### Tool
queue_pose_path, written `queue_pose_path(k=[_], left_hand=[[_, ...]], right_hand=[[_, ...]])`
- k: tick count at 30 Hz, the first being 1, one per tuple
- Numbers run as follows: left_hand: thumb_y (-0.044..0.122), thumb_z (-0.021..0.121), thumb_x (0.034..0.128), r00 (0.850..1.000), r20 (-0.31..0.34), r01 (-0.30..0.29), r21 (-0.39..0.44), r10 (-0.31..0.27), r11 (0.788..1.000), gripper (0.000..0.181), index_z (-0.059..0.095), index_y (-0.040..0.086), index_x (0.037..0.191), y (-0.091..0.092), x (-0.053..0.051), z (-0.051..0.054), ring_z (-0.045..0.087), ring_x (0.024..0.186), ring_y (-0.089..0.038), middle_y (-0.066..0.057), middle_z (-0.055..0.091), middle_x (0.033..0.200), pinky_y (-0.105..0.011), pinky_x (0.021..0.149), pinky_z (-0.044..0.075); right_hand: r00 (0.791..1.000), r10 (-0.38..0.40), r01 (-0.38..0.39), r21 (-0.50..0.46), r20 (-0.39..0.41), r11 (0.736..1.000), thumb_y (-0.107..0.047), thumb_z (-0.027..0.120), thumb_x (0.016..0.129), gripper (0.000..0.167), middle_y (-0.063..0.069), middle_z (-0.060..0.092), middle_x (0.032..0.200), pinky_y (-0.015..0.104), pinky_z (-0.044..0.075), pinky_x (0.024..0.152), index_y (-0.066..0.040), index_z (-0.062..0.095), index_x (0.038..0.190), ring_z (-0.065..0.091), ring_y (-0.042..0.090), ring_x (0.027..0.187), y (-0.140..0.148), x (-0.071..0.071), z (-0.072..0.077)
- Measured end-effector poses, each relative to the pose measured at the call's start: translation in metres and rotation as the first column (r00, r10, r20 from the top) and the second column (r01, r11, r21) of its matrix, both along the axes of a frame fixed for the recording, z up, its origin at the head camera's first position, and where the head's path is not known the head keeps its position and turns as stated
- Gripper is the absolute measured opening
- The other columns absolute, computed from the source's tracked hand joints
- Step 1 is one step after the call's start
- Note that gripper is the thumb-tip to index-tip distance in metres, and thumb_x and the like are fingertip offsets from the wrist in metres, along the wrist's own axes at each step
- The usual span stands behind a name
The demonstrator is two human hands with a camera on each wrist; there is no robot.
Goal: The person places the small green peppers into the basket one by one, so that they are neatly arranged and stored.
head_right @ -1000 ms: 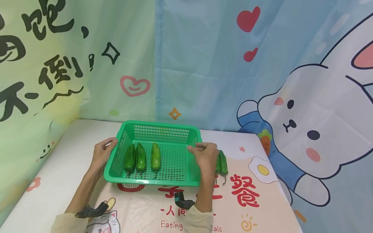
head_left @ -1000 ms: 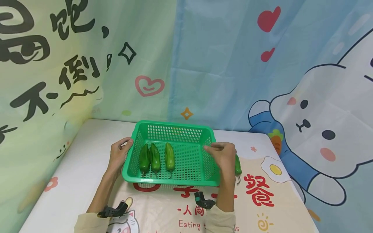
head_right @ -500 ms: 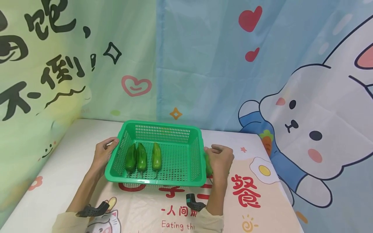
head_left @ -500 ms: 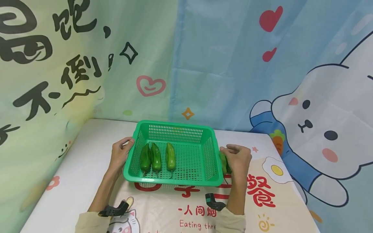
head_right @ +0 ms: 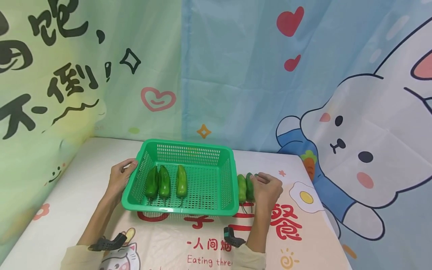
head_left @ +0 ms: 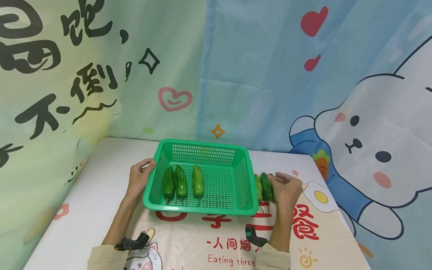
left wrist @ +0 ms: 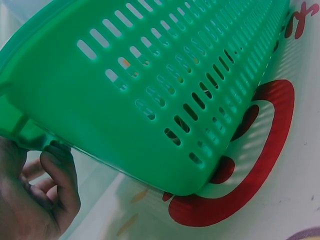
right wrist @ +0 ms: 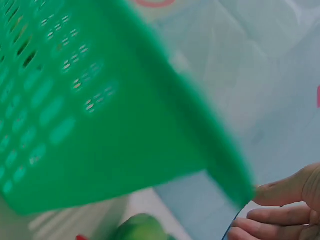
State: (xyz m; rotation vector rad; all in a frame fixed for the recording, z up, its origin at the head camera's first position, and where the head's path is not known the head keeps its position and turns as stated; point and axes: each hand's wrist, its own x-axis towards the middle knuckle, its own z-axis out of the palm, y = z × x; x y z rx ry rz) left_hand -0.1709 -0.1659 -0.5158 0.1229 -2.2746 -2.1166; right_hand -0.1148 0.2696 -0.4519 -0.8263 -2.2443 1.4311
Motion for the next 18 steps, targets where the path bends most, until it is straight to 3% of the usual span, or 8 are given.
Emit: queue_pose_path(k=[8,18], left_hand=[[0.032,0.056,0.1162,1.0,0.016,0.009,0.011,-0.009,1.0,0.049,0.06,-0.003,0.15,-0.001,-0.001,-0.002,0.079,0.076,-0.004,-0.01,0.085,0.106,-0.021,0.069,0.068],[0.031,0.057,0.1161,1.0,0.016,0.003,0.005,-0.003,1.0,0.049,0.059,-0.004,0.151,-0.001,-0.001,-0.001,0.078,0.075,-0.003,-0.014,0.084,0.108,-0.021,0.068,0.067]], right_hand=[[0.994,-0.107,0.108,0.031,-0.018,0.994,-0.016,0.075,0.104,0.039,0.032,0.075,0.128,0.054,0.059,0.115,0.007,0.072,0.136,0.074,0.045,0.122,0.014,-0.003,-0.025],[0.991,-0.134,0.132,0.07,0.022,0.989,-0.015,0.075,0.104,0.044,0.035,0.071,0.134,0.058,0.06,0.113,0.01,0.068,0.139,0.07,0.051,0.127,0.028,-0.003,-0.049]])
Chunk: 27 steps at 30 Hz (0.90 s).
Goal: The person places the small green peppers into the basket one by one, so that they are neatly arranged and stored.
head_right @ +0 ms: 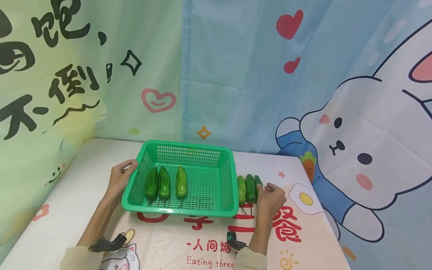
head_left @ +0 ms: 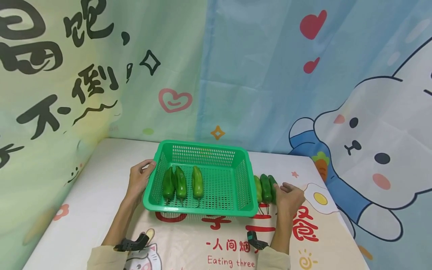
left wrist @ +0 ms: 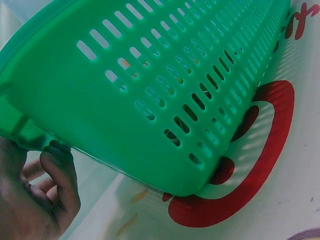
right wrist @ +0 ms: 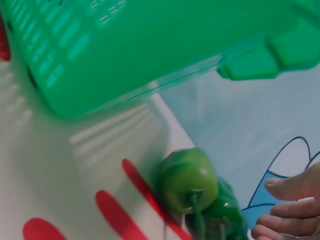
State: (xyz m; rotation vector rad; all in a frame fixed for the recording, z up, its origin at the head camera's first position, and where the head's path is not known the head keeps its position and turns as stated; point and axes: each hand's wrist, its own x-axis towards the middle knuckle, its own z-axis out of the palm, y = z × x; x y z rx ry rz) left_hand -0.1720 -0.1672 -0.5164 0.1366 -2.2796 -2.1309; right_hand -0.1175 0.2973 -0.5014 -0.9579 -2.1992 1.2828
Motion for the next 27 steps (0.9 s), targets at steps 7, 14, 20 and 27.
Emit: queue_pose_path(k=[7,14,20,27], left_hand=[[0.032,0.056,0.1162,1.0,0.004,0.007,0.008,-0.007,1.0,0.05,0.059,-0.003,0.151,0.0,0.001,0.0,0.079,0.076,-0.004,-0.011,0.085,0.107,-0.021,0.069,0.068],[0.032,0.057,0.116,1.0,-0.002,-0.004,-0.006,0.004,1.0,0.049,0.061,-0.004,0.149,0.001,0.001,0.003,0.078,0.074,-0.002,-0.012,0.085,0.106,-0.02,0.067,0.067],[0.032,0.057,0.116,1.0,0.0,-0.007,-0.003,0.007,1.0,0.049,0.061,-0.004,0.149,0.002,0.001,0.003,0.078,0.075,-0.002,-0.014,0.084,0.108,-0.02,0.069,0.067],[0.033,0.057,0.1161,1.0,0.005,-0.006,-0.003,0.006,1.0,0.049,0.061,-0.003,0.149,0.001,0.001,0.003,0.078,0.076,-0.002,-0.016,0.084,0.111,-0.02,0.069,0.067]], right_hand=[[0.999,-0.011,0.01,0.007,0.037,1.0,-0.012,0.073,0.105,0.044,0.034,0.069,0.135,0.059,0.058,0.114,0.01,0.065,0.142,0.067,0.05,0.128,0.004,0.0,-0.015],[0.999,0.016,-0.017,0.039,0.028,0.999,-0.009,0.073,0.104,0.042,0.038,0.069,0.131,0.062,0.056,0.113,0.015,0.066,0.138,0.063,0.053,0.129,0.009,0.002,-0.024],[0.998,0.055,-0.058,0.064,0.039,0.996,-0.011,0.074,0.104,0.044,0.041,0.069,0.128,0.064,0.058,0.109,0.017,0.065,0.137,0.067,0.055,0.122,0.01,0.004,-0.029],[0.997,0.05,-0.055,0.078,0.06,0.995,-0.012,0.072,0.105,0.043,0.041,0.069,0.127,0.063,0.059,0.107,0.017,0.065,0.137,0.069,0.055,0.12,0.01,0.003,-0.032]])
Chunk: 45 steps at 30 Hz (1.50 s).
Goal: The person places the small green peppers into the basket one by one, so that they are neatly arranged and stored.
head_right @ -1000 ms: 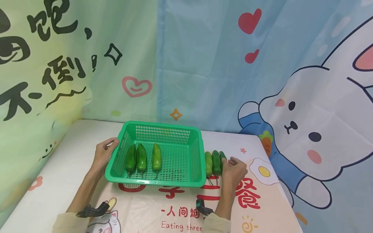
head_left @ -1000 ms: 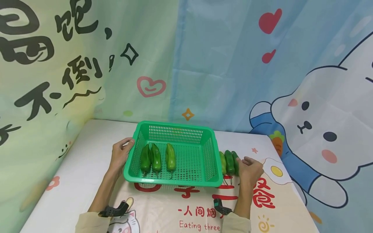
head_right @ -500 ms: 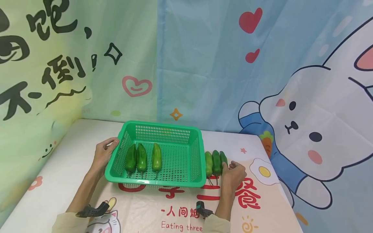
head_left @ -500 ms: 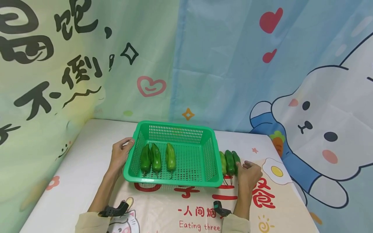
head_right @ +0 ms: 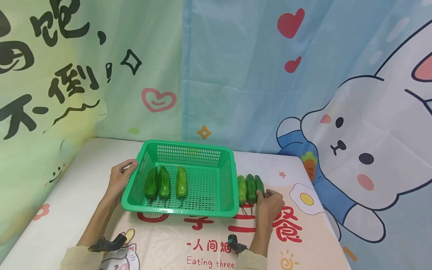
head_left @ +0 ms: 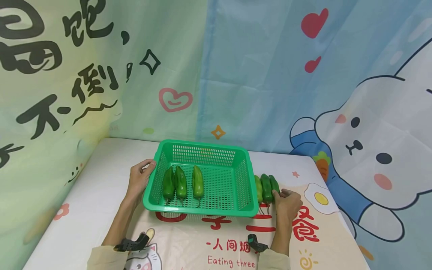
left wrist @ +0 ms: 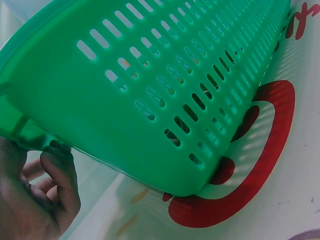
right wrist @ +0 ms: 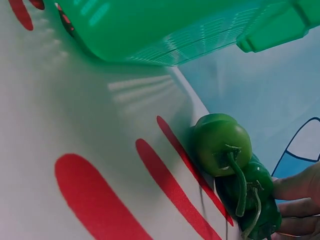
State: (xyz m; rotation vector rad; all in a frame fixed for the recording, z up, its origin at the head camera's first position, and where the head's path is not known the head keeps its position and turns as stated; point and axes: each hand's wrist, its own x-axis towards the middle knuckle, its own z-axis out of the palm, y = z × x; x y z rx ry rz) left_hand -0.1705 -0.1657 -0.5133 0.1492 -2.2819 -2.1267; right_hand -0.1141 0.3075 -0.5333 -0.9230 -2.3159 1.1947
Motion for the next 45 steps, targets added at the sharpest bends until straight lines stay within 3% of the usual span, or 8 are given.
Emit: queue_pose_path(k=[8,14,24,32,39,42,45], left_hand=[[0.033,0.056,0.1162,1.0,-0.002,-0.001,0.001,0.001,1.0,0.049,0.061,-0.003,0.149,0.0,0.001,-0.001,0.078,0.076,-0.002,-0.016,0.084,0.111,-0.02,0.069,0.067],[0.032,0.057,0.1161,1.0,-0.006,0.004,0.023,-0.004,1.0,0.048,0.061,-0.003,0.149,0.001,0.001,-0.002,0.079,0.076,-0.003,-0.011,0.085,0.107,-0.021,0.069,0.067],[0.033,0.056,0.1162,1.0,-0.015,0.0,0.015,0.0,1.0,0.049,0.061,-0.003,0.149,-0.001,0.001,-0.005,0.079,0.076,-0.003,-0.016,0.084,0.111,-0.022,0.069,0.068],[0.032,0.057,0.1158,1.0,-0.011,0.001,0.034,-0.001,0.999,0.048,0.061,-0.004,0.148,-0.001,0.002,-0.005,0.078,0.075,-0.003,-0.007,0.085,0.104,-0.021,0.068,0.067],[0.031,0.058,0.1155,1.0,-0.016,0.005,0.041,-0.004,0.999,0.049,0.061,-0.004,0.149,-0.001,0.001,-0.003,0.078,0.074,-0.003,-0.001,0.085,0.098,-0.02,0.067,0.067],[0.032,0.058,0.1157,1.0,-0.018,0.01,0.03,-0.01,0.999,0.049,0.06,-0.004,0.15,-0.001,0.0,-0.002,0.078,0.075,-0.003,-0.005,0.085,0.101,-0.02,0.068,0.067],[0.032,0.057,0.1159,1.0,-0.015,0.009,0.017,-0.009,1.0,0.05,0.06,-0.004,0.15,-0.001,0.0,-0.001,0.078,0.075,-0.002,-0.012,0.084,0.106,-0.021,0.068,0.067]], right_hand=[[1.0,-0.003,0.003,0.002,0.017,1.0,-0.014,0.069,0.107,0.042,0.039,0.069,0.126,0.062,0.058,0.108,0.016,0.066,0.137,0.068,0.052,0.118,-0.002,0.001,0.0],[0.999,0.023,-0.023,0.022,0.024,0.999,-0.015,0.065,0.109,0.04,0.039,0.07,0.122,0.058,0.057,0.101,0.015,0.068,0.134,0.068,0.049,0.111,0.001,0.002,-0.001],[1.0,0.013,-0.013,-0.028,0.027,1.0,-0.019,0.062,0.112,0.039,0.034,0.071,0.123,0.035,0.052,0.088,0.01,0.069,0.137,0.067,0.039,0.107,0.006,0.002,-0.002],[0.999,-0.043,0.045,-0.09,0.03,0.995,-0.021,0.063,0.111,0.04,0.034,0.07,0.128,0.024,0.047,0.083,0.009,0.069,0.139,0.066,0.036,0.109,0.007,0.002,-0.002],[0.997,-0.078,0.078,-0.145,0.004,0.986,-0.022,0.065,0.11,0.04,0.034,0.07,0.132,0.021,0.045,0.083,0.007,0.07,0.138,0.065,0.034,0.113,0.011,0.004,-0.004],[0.996,-0.094,0.092,-0.186,0.002,0.978,-0.022,0.065,0.11,0.041,0.033,0.068,0.136,0.021,0.043,0.086,0.007,0.07,0.139,0.061,0.03,0.116,0.014,0.005,-0.004],[0.994,-0.104,0.105,-0.241,0.018,0.965,-0.022,0.065,0.11,0.042,0.032,0.066,0.142,0.027,0.046,0.097,0.006,0.068,0.141,0.057,0.03,0.12,0.016,0.005,-0.002]])
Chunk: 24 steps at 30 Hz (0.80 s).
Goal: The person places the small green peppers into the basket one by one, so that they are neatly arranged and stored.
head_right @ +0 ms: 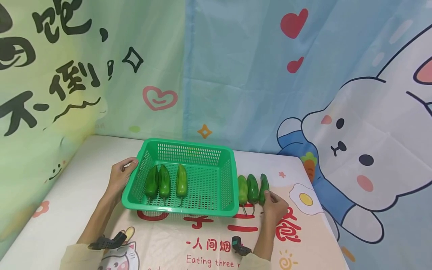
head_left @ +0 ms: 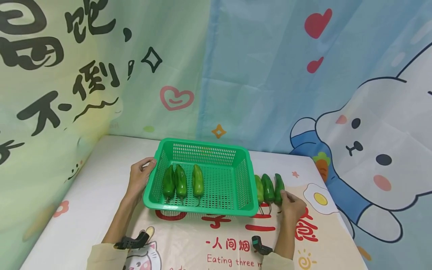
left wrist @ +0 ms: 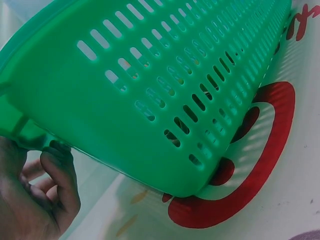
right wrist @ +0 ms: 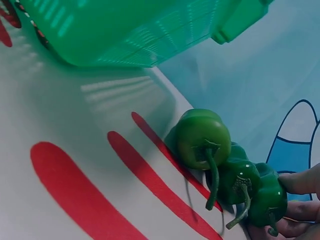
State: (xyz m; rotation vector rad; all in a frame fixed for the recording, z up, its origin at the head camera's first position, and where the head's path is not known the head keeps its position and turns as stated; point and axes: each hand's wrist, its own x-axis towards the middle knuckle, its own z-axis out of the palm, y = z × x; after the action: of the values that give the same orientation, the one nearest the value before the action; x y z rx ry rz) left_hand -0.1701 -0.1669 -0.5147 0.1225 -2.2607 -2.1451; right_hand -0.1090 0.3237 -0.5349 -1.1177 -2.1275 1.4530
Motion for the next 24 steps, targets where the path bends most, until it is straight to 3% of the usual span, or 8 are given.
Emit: queue_pose_path(k=[4,8,12,19,24], left_hand=[[0.032,0.057,0.1161,1.0,-0.001,-0.003,-0.008,0.003,1.0,0.049,0.06,-0.004,0.15,0.0,0.0,0.0,0.078,0.075,-0.002,-0.017,0.084,0.11,-0.021,0.069,0.068],[0.032,0.057,0.1159,1.0,-0.003,-0.004,-0.008,0.004,1.0,0.05,0.06,-0.005,0.15,0.0,0.0,0.0,0.078,0.076,-0.002,-0.018,0.083,0.111,-0.021,0.069,0.067],[0.032,0.057,0.1158,1.0,-0.004,-0.001,-0.004,0.001,1.0,0.05,0.06,-0.004,0.15,0.001,0.0,0.0,0.078,0.075,-0.002,-0.015,0.084,0.109,-0.02,0.068,0.067],[0.032,0.057,0.1158,1.0,-0.003,-0.003,-0.01,0.003,1.0,0.049,0.061,-0.004,0.149,0.001,0.0,0.0,0.077,0.075,-0.001,-0.014,0.084,0.109,-0.02,0.069,0.067],[0.033,0.057,0.1159,1.0,-0.001,0.001,0.0,-0.001,1.0,0.049,0.062,-0.004,0.148,0.001,0.0,-0.001,0.078,0.075,-0.002,-0.009,0.085,0.106,-0.02,0.069,0.067]], right_hand=[[1.0,-0.007,0.008,-0.078,0.021,0.997,-0.024,0.063,0.111,0.044,0.031,0.062,0.15,0.045,0.045,0.123,0.006,0.065,0.145,0.054,0.034,0.132,0.002,0.001,0.004],[0.999,-0.018,0.022,-0.144,0.03,0.989,-0.024,0.063,0.112,0.047,0.033,0.057,0.155,0.052,0.038,0.134,0.006,0.062,0.147,0.05,0.039,0.144,0.003,0.003,0.006],[0.999,-0.034,0.04,-0.202,0.034,0.979,-0.027,0.063,0.112,0.05,0.031,0.054,0.158,0.049,0.038,0.134,0.005,0.06,0.151,0.048,0.037,0.146,0.003,0.004,0.004],[0.995,-0.095,0.092,-0.331,0.006,0.939,-0.031,0.065,0.111,0.053,0.017,0.055,0.156,0.026,0.053,0.121,-0.002,0.058,0.155,0.06,0.01,0.115,0.0,0.004,0.006],[0.996,-0.088,0.08,-0.355,-0.005,0.931,-0.032,0.065,0.111,0.054,0.016,0.054,0.157,0.03,0.052,0.123,-0.004,0.057,0.157,0.061,0.012,0.118,-0.002,0.005,0.014]])
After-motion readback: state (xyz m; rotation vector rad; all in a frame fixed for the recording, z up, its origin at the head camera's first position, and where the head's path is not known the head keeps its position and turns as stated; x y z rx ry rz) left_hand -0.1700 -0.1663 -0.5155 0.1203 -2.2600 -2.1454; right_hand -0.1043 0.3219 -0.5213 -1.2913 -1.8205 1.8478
